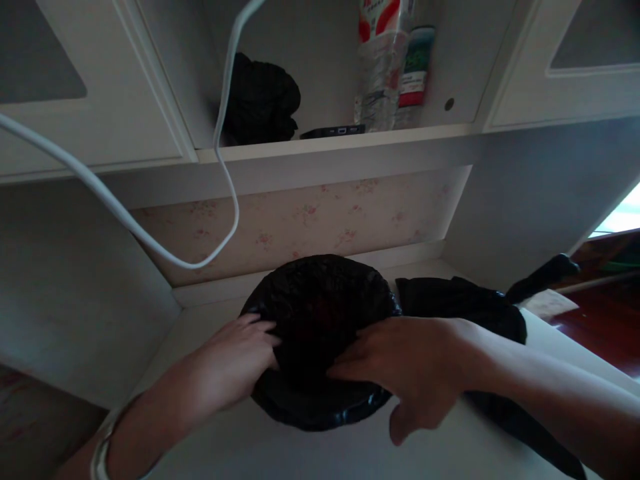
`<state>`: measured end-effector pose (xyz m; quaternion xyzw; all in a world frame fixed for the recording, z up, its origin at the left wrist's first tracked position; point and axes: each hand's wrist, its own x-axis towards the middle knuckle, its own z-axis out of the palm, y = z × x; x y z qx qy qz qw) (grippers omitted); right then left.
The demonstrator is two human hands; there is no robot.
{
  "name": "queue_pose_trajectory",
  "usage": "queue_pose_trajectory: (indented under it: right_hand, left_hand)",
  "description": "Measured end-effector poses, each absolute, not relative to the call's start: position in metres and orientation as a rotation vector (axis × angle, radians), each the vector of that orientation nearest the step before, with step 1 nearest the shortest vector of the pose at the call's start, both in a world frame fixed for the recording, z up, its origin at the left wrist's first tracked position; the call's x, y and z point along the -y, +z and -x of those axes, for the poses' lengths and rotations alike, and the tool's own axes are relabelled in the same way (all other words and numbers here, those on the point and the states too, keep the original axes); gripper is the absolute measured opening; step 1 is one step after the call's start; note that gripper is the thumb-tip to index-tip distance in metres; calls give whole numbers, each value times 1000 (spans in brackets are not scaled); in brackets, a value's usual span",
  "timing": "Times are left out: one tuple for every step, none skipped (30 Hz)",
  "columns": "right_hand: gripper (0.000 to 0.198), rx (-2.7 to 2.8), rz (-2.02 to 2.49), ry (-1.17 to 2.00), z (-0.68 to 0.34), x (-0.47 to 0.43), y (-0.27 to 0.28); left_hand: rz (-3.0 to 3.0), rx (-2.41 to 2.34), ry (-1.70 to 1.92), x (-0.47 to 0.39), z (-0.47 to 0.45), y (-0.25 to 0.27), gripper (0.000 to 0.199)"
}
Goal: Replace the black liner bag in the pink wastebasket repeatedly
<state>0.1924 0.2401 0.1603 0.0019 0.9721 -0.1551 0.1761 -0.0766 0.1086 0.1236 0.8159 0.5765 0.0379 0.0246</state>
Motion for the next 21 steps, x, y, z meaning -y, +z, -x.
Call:
queue_pose_trajectory:
  right_hand:
    - [94, -2839, 33, -420, -198, -242, 159]
    - [98, -2906, 54, -391, -202, -245, 156]
    - [101, -2945, 49, -352, -205, -248, 153]
    - [101, -2960, 18, -310, -207, -251, 149]
    - [98, -2963, -22, -273, -207, -253, 145]
    - [91, -2956, -54, -248, -205, -255, 142]
    - [81, -2941, -79, -235, -202, -254, 140]
    - [68, -2923, -108, -230, -198, -253, 138]
    - [55, -2897, -146, -220, -194, -250, 138]
    - [43, -2864, -192, -198, -191, -246, 138]
    - [33, -2827, -237, -159, -187, -242, 138]
    - [27, -2791, -268, -114, -184, -238, 139]
    - [23, -2763, -284, -72, -182, -234, 140]
    - [20, -2746, -290, -47, -181, -231, 141]
    - [20, -2742, -288, -48, -180, -229, 143]
    - [22, -2746, -282, -86, -181, -227, 146]
    - [26, -2747, -274, -154, -182, -226, 148]
    - [32, -2740, -262, -242, -184, -226, 151]
    - [39, -2728, -249, -336, -187, -226, 155]
    - [45, -2725, -226, -423, -191, -227, 157]
    - [52, -2740, -198, -489, -195, -229, 159]
  left_hand:
    - [-2569, -1899, 146, -103, 82, 119, 43]
    - [-2607, -1977, 117, -97, 84, 117, 51]
    - [-2636, -1997, 60, -91, 81, 116, 58]
    - [-2654, -1961, 44, -86, 73, 117, 67]
    - [-2672, -1881, 52, -82, 61, 119, 79]
    - [-2682, -1794, 79, -80, 46, 120, 85]
    - [-2690, -1736, 131, -79, 29, 120, 84]
    - [-2696, -1732, 229, -80, 11, 117, 74]
    - [-2719, -1726, 334, -82, -5, 111, 60]
    - [-2741, -1747, 442, -85, -19, 104, 49]
    - [-2769, -1793, 520, -87, -30, 95, 46]
    - [-2782, -1852, 576, -89, -37, 86, 39]
    - [-2786, -1910, 605, -90, -41, 79, 33]
    - [-2783, -1953, 607, -91, -41, 73, 26]
    - [-2775, -1966, 597, -91, -37, 71, 21]
    - [-2766, -1946, 576, -90, -32, 71, 18]
    - [-2764, -1895, 549, -88, -24, 74, 17]
    - [-2761, -1826, 510, -86, -14, 79, 16]
    - [-2751, -1752, 465, -84, -3, 86, 15]
    - [-2733, -1687, 421, -81, 8, 94, 15]
    - [-2705, -1634, 378, -78, 20, 101, 16]
